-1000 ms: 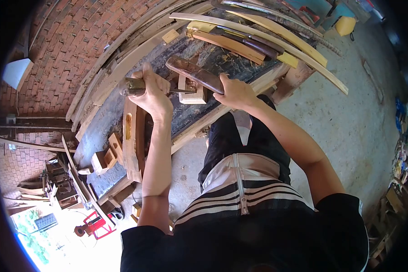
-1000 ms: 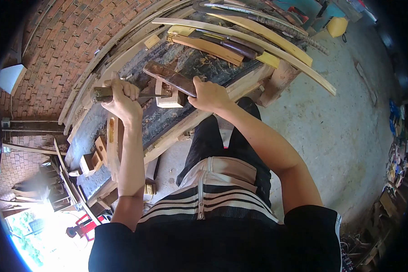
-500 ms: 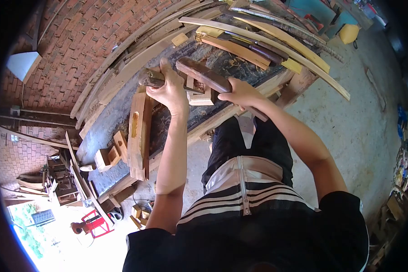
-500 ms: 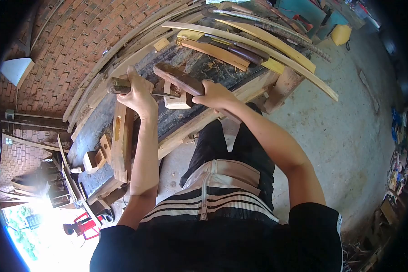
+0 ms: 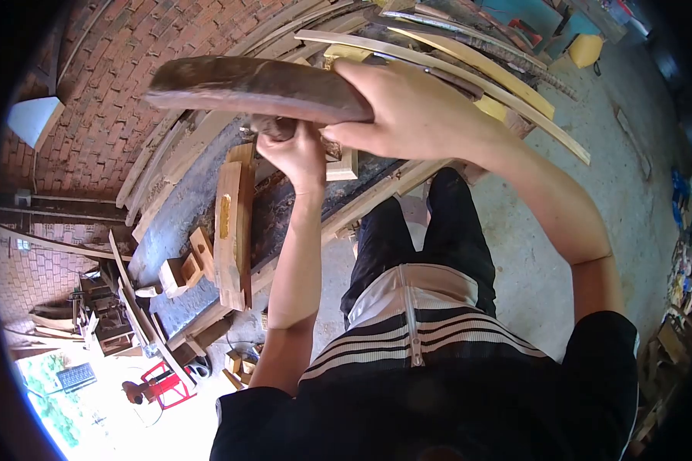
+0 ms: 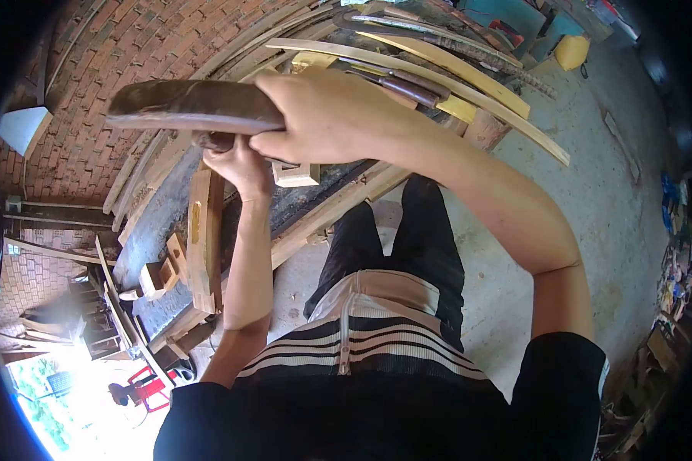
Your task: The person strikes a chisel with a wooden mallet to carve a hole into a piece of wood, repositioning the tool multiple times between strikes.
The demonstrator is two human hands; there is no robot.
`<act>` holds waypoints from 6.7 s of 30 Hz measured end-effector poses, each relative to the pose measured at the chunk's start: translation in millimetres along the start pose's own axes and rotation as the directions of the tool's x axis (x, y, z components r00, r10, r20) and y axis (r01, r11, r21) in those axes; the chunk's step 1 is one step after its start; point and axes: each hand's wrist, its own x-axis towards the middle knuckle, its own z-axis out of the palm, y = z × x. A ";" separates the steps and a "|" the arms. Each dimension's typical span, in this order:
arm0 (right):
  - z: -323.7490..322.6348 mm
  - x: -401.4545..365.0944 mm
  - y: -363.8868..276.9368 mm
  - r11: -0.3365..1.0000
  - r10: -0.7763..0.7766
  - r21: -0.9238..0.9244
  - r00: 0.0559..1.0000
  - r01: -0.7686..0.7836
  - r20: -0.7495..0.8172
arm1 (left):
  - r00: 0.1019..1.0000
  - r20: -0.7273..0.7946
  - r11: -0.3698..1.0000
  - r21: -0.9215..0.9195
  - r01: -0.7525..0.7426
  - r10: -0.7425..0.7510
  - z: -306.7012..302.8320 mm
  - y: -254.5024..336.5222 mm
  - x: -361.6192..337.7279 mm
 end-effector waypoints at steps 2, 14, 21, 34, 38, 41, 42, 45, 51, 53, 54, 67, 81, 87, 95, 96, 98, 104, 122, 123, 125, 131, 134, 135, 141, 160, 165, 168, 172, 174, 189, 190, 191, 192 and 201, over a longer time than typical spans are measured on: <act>-9.3 -2.3 5.3 0.996 -0.019 -0.090 0.998 0.013 -0.065 | 0.946 0.120 0.954 0.030 0.299 -0.300 -16.5 1.1 6.1; -10.8 -9.6 -5.3 0.992 -0.085 -0.101 0.996 0.081 -0.034 | 0.995 0.064 0.996 -0.057 0.074 -0.070 -4.6 -14.6 -4.0; -3.1 -13.5 -10.9 0.971 -0.239 -0.084 0.931 0.225 -0.274 | 0.970 0.224 0.963 0.269 0.030 -0.093 -15.7 -6.9 0.1; 107.7 -13.2 99.0 0.798 0.506 0.224 0.824 -0.559 0.254 | 0.974 0.226 0.996 -0.080 0.043 -0.024 -33.4 2.0 -10.4; 149.4 -38.5 119.5 0.833 0.500 0.107 0.821 -0.543 0.276 | 0.984 0.180 0.990 -0.140 0.020 0.006 -61.5 9.5 -33.5; 161.7 -43.0 124.8 0.905 0.424 -0.087 0.902 -0.417 0.079 | 0.985 0.169 0.998 -0.040 -0.038 0.045 -98.2 1.8 -45.3; 159.7 -43.2 122.9 0.899 0.432 -0.115 0.897 -0.422 0.091 | 0.996 0.068 0.993 -0.096 0.065 -0.058 -100.0 8.5 -54.4; 155.4 -43.5 118.1 0.893 0.441 -0.142 0.892 -0.426 0.096 | 0.993 -0.042 0.983 -0.150 0.106 -0.113 -101.3 8.9 -57.8; 159.8 -43.8 117.3 0.902 0.424 -0.111 0.903 -0.416 0.065 | 0.966 -0.161 0.951 -0.268 0.156 -0.204 -88.8 7.6 -12.0; 158.4 -44.7 117.5 0.900 0.427 -0.124 0.903 -0.419 0.048 | 0.981 -0.096 0.959 -0.244 0.144 -0.171 -80.4 12.7 2.4; 158.8 -44.1 118.0 0.897 0.434 -0.114 0.899 -0.426 0.060 | 0.990 -0.039 0.969 -0.215 0.125 -0.136 -75.0 15.5 8.3; 162.1 -45.6 119.7 0.901 0.432 -0.088 0.899 -0.425 0.077 | 0.964 0.189 0.958 -0.179 0.223 -0.189 -48.4 4.6 20.6; 101.7 -24.2 93.1 0.568 0.527 0.644 0.827 -0.512 0.193 | 0.949 0.277 0.987 0.098 0.131 -0.153 -19.8 -12.3 11.8; -17.4 8.7 5.9 0.916 -0.071 0.302 0.846 0.265 -0.529 | 0.934 0.276 0.971 0.135 0.198 -0.228 -12.5 -8.4 18.0; -10.0 -12.2 3.0 0.994 -0.036 -0.103 0.996 0.028 -0.080 | 0.949 0.245 0.978 -0.020 0.208 -0.197 -17.0 0.0 14.4; -15.7 -11.9 -5.0 0.999 -0.037 -0.035 0.996 0.034 -0.085 | 0.948 0.241 0.976 -0.008 0.216 -0.207 -19.3 1.0 12.0; -17.3 -8.6 -10.1 0.985 -0.173 -0.027 0.966 0.171 -0.191 | 0.965 0.250 0.997 0.005 0.076 -0.075 -16.4 1.0 13.3; 7.0 -16.6 6.8 0.982 -0.090 -0.173 0.994 0.080 -0.053 | 0.973 0.230 0.999 0.026 0.024 -0.029 -16.6 -6.9 11.9; 155.2 -46.6 111.7 0.892 0.451 -0.095 0.875 -0.441 0.173 | 0.976 0.194 0.987 -0.110 0.121 -0.098 -44.2 1.4 -3.5; 155.8 -45.8 112.6 0.900 0.436 -0.111 0.884 -0.423 0.168 | 0.988 0.105 0.984 -0.124 0.129 -0.116 -38.1 14.5 -12.7; 156.9 -47.4 115.5 0.903 0.426 -0.127 0.890 -0.410 0.164 | 0.989 0.145 0.986 -0.166 -0.008 0.032 -60.3 -3.4 -29.3; 159.1 -49.3 112.2 0.914 0.400 -0.123 0.909 -0.387 0.117 | 0.996 -0.092 0.981 -0.196 -0.004 -0.014 -76.5 3.0 -21.1; 156.7 -49.8 103.6 0.907 0.408 -0.161 0.906 -0.388 0.112 | 0.932 -0.312 0.964 -0.242 0.108 -0.183 -79.6 -5.3 16.7; 156.2 -49.3 101.5 0.898 0.432 -0.152 0.892 -0.413 0.130 | 0.934 -0.306 0.963 -0.249 0.107 -0.183 -79.2 -6.1 19.5; 157.4 -50.9 104.7 0.895 0.443 -0.109 0.887 -0.432 0.128 | 0.979 -0.106 0.960 -0.241 0.142 -0.171 -54.9 13.3 18.8; 164.8 -54.7 109.7 0.906 0.421 -0.074 0.905 -0.416 0.068 | 0.961 0.178 0.944 -0.218 0.249 -0.212 -34.7 4.2 23.7; 157.2 -53.4 106.0 0.892 0.452 -0.066 0.885 -0.448 0.112 | 0.955 0.181 0.936 -0.220 0.274 -0.236 -33.7 7.5 21.3; 159.9 -54.0 107.0 0.899 0.439 -0.055 0.892 -0.435 0.111 | 0.956 0.173 0.938 -0.216 0.273 -0.239 -38.7 5.4 26.6; 164.6 -54.3 110.2 0.905 0.426 -0.061 0.901 -0.422 0.079 | 0.954 0.137 0.925 -0.241 0.294 -0.268 -38.2 3.7 25.8; 163.0 -53.6 108.6 0.899 0.436 -0.081 0.896 -0.429 0.090 | 0.966 0.132 0.951 -0.188 0.247 -0.225 -37.7 5.4 24.8; 165.8 -54.7 108.5 0.909 0.416 -0.033 0.907 -0.415 0.068 | 0.976 0.049 0.960 -0.178 0.217 -0.212 -38.8 6.6 23.3; 164.7 -54.9 108.8 0.905 0.425 -0.028 0.902 -0.424 0.074 | 0.975 0.043 0.959 -0.177 0.220 -0.216 -38.1 4.1 23.0; 163.5 -56.3 107.4 0.903 0.429 -0.027 0.900 -0.428 0.073 | 0.976 0.059 0.953 -0.212 0.219 -0.211 -39.3 3.5 23.1; 162.4 -56.4 105.5 0.904 0.427 -0.056 0.902 -0.424 0.062 | 0.976 0.060 0.953 -0.212 0.219 -0.211 -39.1 2.1 21.1; 167.8 -58.7 106.0 0.912 0.407 -0.073 0.913 -0.404 0.037 | 0.992 0.102 0.996 -0.046 0.081 -0.076 -34.9 -10.7 3.6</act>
